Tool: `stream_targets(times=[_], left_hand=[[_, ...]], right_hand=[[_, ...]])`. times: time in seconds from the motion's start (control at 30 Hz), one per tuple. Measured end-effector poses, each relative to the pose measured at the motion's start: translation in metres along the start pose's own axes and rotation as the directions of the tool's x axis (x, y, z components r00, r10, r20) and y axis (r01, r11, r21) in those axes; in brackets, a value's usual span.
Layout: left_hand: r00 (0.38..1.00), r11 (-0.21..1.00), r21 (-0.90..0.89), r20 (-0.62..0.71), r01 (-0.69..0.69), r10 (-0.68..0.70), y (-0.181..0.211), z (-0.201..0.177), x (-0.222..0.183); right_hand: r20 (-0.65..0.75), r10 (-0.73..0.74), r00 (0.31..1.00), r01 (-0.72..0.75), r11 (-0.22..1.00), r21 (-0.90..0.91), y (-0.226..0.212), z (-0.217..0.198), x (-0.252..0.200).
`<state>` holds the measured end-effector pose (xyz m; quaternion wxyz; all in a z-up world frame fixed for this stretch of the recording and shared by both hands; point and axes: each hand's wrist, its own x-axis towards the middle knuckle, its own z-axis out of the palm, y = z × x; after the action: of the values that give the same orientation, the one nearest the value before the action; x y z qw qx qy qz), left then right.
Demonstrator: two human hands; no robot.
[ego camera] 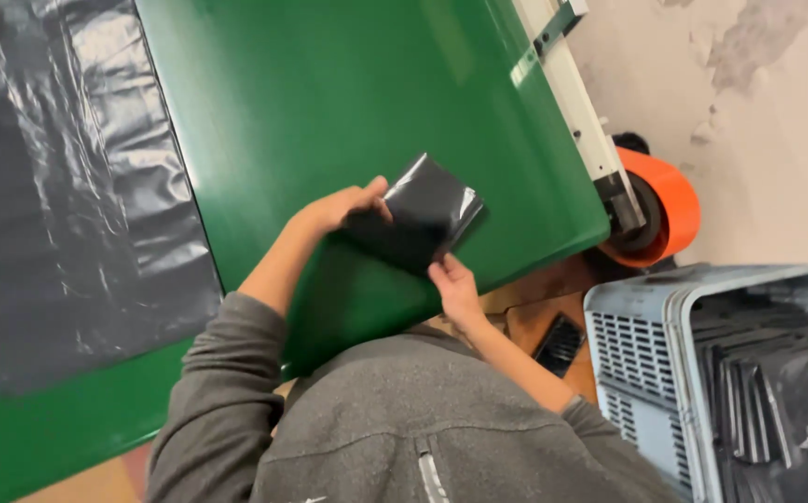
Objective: Folding black plastic bags on a conveyor belt and placing them into a collection crate.
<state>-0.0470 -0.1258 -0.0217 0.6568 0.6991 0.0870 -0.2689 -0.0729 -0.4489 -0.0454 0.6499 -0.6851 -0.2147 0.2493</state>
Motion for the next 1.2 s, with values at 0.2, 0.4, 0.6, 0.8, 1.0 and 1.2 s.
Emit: stream_targets(times=[0.2,0.4,0.6,0.8,1.0,1.2], left_hand=[[0.82,0.825,0.553,-0.416,-0.114,0.392,0.04,0.027,-0.018],[0.683,0.696,0.683,-0.618,0.22,0.39,0.063,0.053,-0.033],[0.395,0.739,0.642,-0.744,0.203,0.539,-0.002,0.034,-0.156],[0.26,0.71,0.54,-0.841,0.452,0.475,-0.114,0.032,-0.316],[0.366,0.717,0.574,-0.815,0.396,0.45,-0.145,0.05,-0.356],[0.128,0.684,0.527,-0.829,0.504,0.545,-0.156,0.035,-0.327]], right_hand=[[-0.034,0.518,0.855,-0.377,0.664,0.646,-0.04,-0.026,0.045],[0.023,0.504,0.864,-0.431,0.713,0.552,-0.053,-0.05,0.044],[-0.264,-0.153,0.952,0.058,0.941,-0.334,-0.061,-0.005,0.022],[0.486,-0.046,0.873,-0.189,0.887,0.422,-0.109,0.194,0.022],[0.602,0.113,0.791,-0.529,0.621,0.579,-0.092,0.285,0.053],[0.66,-0.068,0.749,-0.294,0.858,0.422,-0.111,0.336,0.047]])
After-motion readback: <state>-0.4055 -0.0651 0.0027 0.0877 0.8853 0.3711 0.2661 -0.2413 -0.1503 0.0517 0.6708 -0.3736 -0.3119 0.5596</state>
